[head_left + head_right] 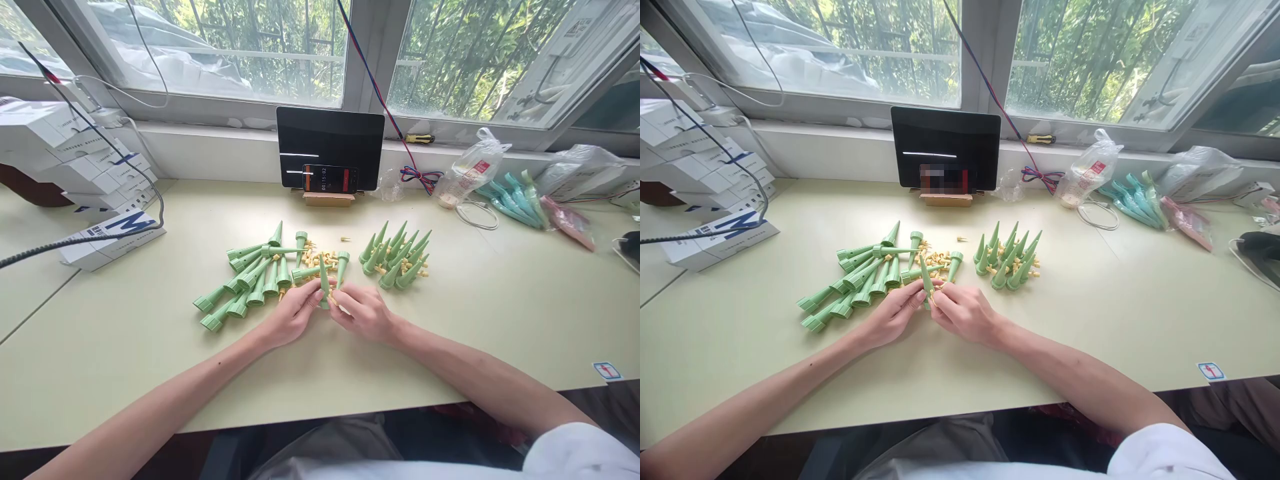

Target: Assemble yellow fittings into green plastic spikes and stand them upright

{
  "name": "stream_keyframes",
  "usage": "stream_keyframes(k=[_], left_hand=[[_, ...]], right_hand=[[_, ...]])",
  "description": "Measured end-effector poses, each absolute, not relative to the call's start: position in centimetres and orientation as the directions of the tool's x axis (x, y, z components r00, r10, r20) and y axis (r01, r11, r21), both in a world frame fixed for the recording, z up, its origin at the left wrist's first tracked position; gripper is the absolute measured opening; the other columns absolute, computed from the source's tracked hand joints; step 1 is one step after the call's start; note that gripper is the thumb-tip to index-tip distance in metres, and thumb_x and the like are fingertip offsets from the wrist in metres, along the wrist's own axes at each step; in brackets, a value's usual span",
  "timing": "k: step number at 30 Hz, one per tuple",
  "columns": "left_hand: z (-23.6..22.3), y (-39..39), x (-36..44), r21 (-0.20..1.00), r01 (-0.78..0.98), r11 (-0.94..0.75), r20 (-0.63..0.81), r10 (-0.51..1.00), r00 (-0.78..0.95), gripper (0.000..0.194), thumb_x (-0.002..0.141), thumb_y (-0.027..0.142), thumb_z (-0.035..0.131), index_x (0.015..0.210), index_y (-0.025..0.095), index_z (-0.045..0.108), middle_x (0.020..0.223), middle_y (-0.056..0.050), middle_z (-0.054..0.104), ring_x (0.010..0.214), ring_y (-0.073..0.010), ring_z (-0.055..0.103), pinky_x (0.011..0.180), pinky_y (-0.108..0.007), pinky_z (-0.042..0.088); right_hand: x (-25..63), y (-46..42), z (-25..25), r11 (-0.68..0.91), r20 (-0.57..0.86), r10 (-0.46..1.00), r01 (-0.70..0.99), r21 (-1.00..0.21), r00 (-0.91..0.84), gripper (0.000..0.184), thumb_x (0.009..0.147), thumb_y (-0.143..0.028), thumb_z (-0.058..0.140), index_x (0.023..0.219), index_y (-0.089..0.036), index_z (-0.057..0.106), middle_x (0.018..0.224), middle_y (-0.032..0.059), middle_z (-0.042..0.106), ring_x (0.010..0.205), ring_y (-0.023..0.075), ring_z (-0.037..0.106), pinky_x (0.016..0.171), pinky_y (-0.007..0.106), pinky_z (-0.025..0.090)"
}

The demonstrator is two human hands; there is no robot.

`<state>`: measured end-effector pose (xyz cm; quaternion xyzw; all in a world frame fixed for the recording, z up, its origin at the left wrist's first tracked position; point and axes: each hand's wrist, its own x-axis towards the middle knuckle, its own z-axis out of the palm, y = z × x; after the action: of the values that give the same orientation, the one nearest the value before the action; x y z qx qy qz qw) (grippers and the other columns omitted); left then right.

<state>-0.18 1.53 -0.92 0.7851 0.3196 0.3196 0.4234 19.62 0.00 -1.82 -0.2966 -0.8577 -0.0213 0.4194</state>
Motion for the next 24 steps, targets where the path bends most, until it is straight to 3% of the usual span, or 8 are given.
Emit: stream_keyframes(k=[6,12,15,18,24], left_hand=[[-1.1,1.6,-0.3,0.853,0.262,-0.451,0.227,0.774,0.592,0.036,0.102,0.033,0.038,0.128,0.019,0.058,0.085,-0.006,0.066,0.081,-0.0194,0.063,0.086,-0.033,0.053],[-1.0,1.6,-0.2,0.869,0.222,-0.443,0.238,0.766,0.596,0.033,0.102,0.031,0.039,0.126,0.018,0.058,0.099,-0.009,0.069,0.095,-0.0204,0.065,0.091,-0.034,0.053],[-0.9,1.5,-0.1,0.88,0.195,-0.432,0.261,0.785,0.561,0.03,0.101,0.03,0.041,0.122,0.017,0.059,0.105,-0.01,0.068,0.101,-0.0211,0.064,0.092,-0.034,0.053],[-0.9,1.4,0.0,0.868,0.204,-0.453,0.301,0.805,0.512,0.026,0.101,0.029,0.043,0.115,0.017,0.061,0.101,-0.01,0.068,0.094,-0.0195,0.065,0.084,-0.031,0.054],[-0.8,1.2,0.1,0.724,0.291,-0.626,0.451,0.748,0.487,0.016,0.097,0.025,0.05,0.092,0.017,0.063,0.082,-0.004,0.064,0.075,-0.0148,0.059,0.069,-0.025,0.049]], right_hand=[[19.6,-0.1,-1.4,0.831,0.73,0.47,0.528,-0.176,-0.496,0.021,0.095,-0.015,0.047,0.077,-0.023,0.05,0.063,-0.0016,0.043,0.052,0.0125,0.043,0.052,0.025,0.045],[19.5,-0.2,-1.7,0.826,0.73,0.465,0.543,-0.152,-0.501,0.02,0.094,-0.014,0.05,0.075,-0.022,0.051,0.064,-0.0005,0.048,0.053,0.0117,0.046,0.051,0.024,0.041],[19.5,-0.1,-2.1,0.816,0.727,0.496,0.54,-0.206,-0.474,0.015,0.095,-0.018,0.052,0.08,-0.021,0.054,0.068,0.0009,0.056,0.058,0.0122,0.052,0.052,0.024,0.042],[19.7,0.1,-2.1,0.79,0.726,0.556,0.528,-0.311,-0.404,0.006,0.095,-0.025,0.055,0.094,-0.02,0.059,0.077,0.0028,0.062,0.061,0.0123,0.056,0.051,0.024,0.041],[19.9,0.0,-0.6,0.731,0.716,0.648,0.475,-0.49,-0.26,0.02,0.097,-0.033,0.055,0.111,-0.02,0.06,0.073,0.0,0.06,0.048,0.0093,0.044,0.048,0.024,0.039]])
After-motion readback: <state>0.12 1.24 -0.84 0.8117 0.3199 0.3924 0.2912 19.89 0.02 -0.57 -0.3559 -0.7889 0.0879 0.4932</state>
